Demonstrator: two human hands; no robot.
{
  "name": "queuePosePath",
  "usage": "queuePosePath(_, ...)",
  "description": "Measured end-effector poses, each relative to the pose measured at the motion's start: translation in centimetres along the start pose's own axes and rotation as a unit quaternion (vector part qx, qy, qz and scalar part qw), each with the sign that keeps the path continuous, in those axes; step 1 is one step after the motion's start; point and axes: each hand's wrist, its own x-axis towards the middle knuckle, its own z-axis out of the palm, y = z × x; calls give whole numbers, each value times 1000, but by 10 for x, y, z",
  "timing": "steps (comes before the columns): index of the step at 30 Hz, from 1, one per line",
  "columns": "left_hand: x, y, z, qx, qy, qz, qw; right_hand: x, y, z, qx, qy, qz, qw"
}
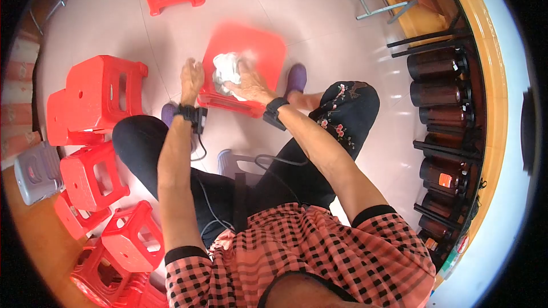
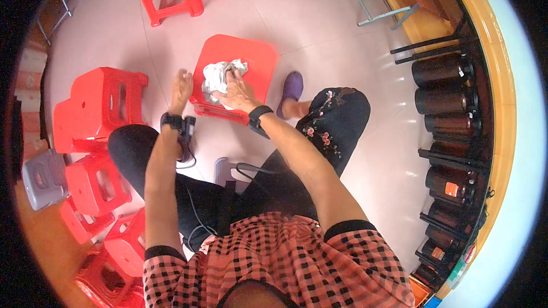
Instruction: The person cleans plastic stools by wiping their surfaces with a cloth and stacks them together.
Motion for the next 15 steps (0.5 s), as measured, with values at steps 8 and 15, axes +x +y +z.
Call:
queuePosePath(8,-71,12,-2,-37,-19,-164,986,-63,-25,19,12,71,-182,981)
queuePosePath(15,-73,25,-4,17,26,-107,994,-38,91,-44,-153,102,57,981)
